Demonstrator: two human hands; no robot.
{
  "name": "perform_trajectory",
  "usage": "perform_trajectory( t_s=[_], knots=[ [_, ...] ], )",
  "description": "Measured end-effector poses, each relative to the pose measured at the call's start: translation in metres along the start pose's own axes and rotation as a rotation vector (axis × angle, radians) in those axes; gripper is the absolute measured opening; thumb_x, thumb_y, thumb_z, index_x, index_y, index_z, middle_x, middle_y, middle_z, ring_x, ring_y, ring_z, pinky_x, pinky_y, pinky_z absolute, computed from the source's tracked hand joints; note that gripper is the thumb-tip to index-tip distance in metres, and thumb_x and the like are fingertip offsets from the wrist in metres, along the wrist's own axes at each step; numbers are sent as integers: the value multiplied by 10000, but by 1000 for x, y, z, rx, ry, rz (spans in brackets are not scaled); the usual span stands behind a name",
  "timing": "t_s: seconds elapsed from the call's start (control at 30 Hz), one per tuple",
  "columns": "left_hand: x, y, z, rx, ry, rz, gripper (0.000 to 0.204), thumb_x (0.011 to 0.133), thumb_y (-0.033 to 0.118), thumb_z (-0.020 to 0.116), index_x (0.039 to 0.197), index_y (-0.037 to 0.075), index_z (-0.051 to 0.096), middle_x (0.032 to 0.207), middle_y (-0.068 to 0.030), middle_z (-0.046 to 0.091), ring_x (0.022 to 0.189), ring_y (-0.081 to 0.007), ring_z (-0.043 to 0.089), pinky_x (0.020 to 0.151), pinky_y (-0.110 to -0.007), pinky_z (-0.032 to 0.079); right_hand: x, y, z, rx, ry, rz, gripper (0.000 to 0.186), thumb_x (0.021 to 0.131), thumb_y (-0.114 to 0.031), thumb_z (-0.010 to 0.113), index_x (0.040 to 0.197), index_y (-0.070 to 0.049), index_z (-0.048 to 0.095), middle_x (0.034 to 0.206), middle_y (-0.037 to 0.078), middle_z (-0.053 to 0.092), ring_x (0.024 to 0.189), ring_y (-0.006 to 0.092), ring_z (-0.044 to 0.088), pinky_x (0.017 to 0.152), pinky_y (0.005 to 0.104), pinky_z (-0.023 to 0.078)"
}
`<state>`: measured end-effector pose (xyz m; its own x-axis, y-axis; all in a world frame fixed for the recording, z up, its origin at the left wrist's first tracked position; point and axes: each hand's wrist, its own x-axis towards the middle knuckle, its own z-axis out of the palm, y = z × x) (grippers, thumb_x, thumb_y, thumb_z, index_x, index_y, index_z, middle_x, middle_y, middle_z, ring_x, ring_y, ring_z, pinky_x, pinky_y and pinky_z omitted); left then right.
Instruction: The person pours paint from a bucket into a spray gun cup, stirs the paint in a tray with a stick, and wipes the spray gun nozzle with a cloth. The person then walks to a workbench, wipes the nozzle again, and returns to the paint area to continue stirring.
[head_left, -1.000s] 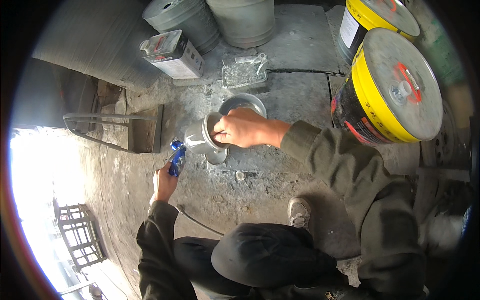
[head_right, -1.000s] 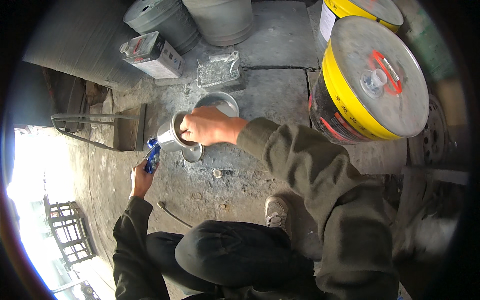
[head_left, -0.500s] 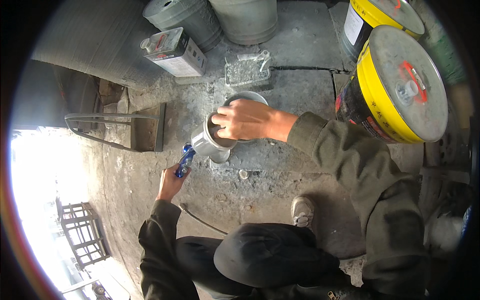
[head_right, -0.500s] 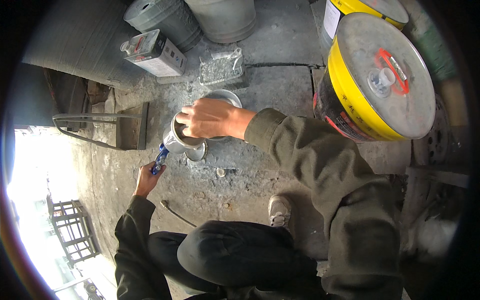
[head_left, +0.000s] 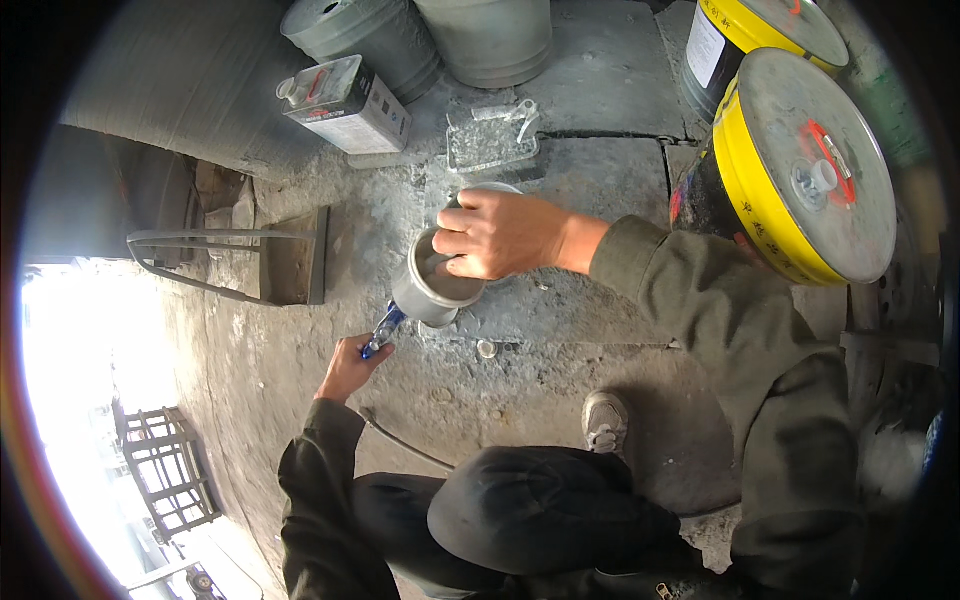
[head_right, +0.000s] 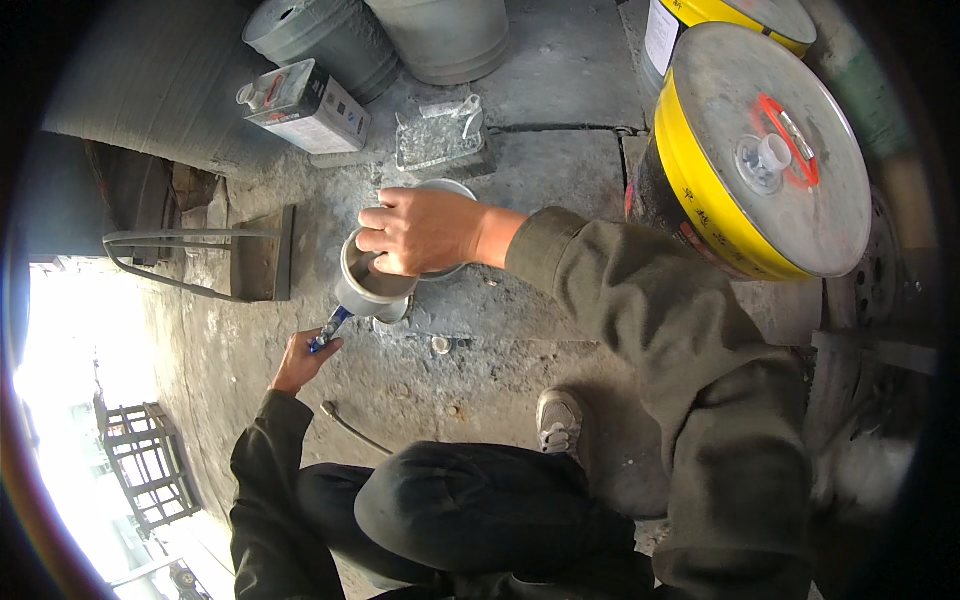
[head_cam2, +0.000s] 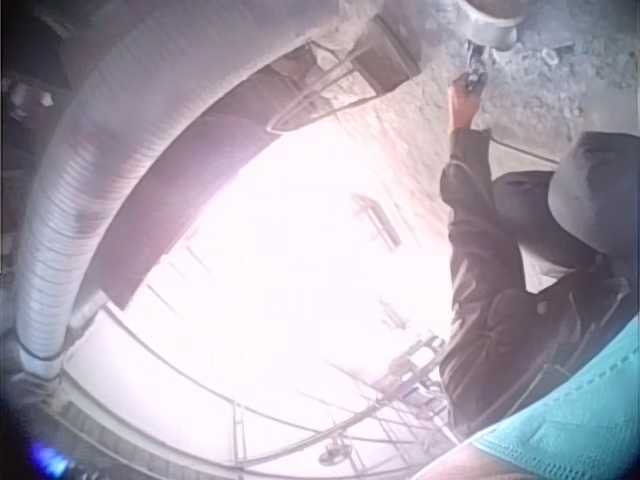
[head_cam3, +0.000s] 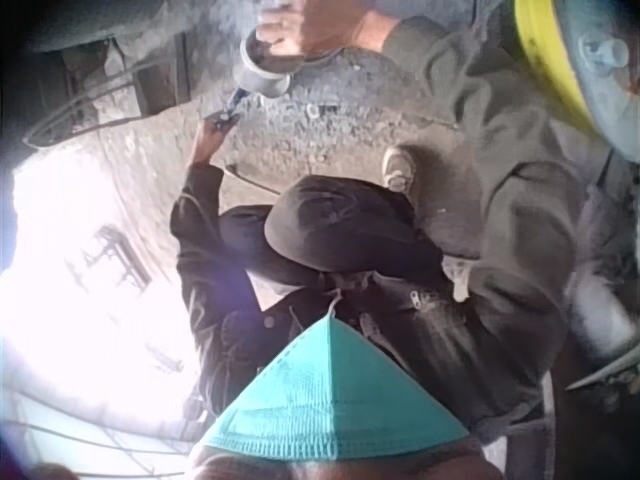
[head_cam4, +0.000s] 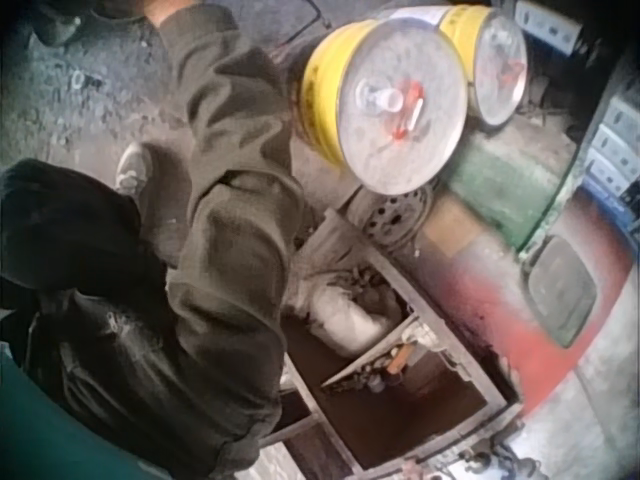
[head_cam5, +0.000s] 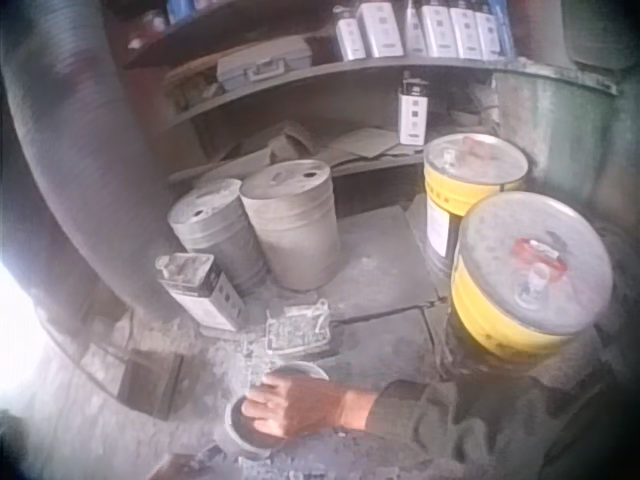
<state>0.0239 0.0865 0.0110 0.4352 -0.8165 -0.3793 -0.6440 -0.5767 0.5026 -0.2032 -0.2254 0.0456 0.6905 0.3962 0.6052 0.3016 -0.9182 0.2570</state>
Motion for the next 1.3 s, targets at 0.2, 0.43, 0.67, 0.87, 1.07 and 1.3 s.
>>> perform_trajectory(
  t_s=[0.2, 0.43, 0.67, 0.87, 1.07, 1.3],
  knots=[
    [3, -8, 0, 142, 249, 12, 337, 837, 287, 763, 778, -17, 630, 575, -179, 520, 493, -239, 445, 516, -370, 399, 5, -20, 20, 751, -348, 751, 259, 932, -321, 632, 1078, -134, 737, 792, 166, 714, 691, 281, 686, 628, 454, 511],
    [4, -20, -10, 333, 383, 2, 223, 837, 229, 693, 928, 27, 673, 705, -248, 619, 717, -425, 652, 591, -454, 490, -5, 21, 3, 1855, -604, 1411, 347, 981, -313, 563, 1182, -43, 643, 538, -81, 361, 409, 15, 252, 357, 219, 176],
    [6, -22, -10, 263, 381, -7, 308, 832, 290, 759, 853, -5, 671, 653, -222, 595, 535, -307, 585, 544, -379, 451, -30, 36, -14, 954, -421, 789, 204, 931, -269, 627, 1015, -142, 764, 569, 1, 493, 529, 141, 545, 445, 286, 425],
    [3, -29, -13, 266, 257, -46, 349, 820, 327, 769, 835, -4, 661, 649, -215, 597, 510, -309, 519, 535, -383, 436, -27, 30, -21, 202, -62, 383, 198, 900, -246, 631, 1048, -230, 761, 735, 24, 562, 644, 170, 583, 548, 320, 506],
    [4, -5, -25, 341, 523, -143, 323, 798, 336, 744, 867, 27, 682, 697, -219, 642, 672, -385, 663, 595, -426, 484, -58, 15, -23, 274, -46, 721, 194, 899, -285, 653, 1039, -204, 762, 716, 11, 560, 610, 157, 587, 510, 317, 469],
    [10, 54, -44, 606, 680, -69, 283, 731, 198, 710, 1001, 128, 661, 872, -128, 686, 809, -372, 665, 670, -478, 506, -76, 0, -15, 296, -240, 852, 194, 887, -298, 649, 963, -156, 757, 813, 79, 685, 707, 285, 676, 608, 429, 509]
  ],
)
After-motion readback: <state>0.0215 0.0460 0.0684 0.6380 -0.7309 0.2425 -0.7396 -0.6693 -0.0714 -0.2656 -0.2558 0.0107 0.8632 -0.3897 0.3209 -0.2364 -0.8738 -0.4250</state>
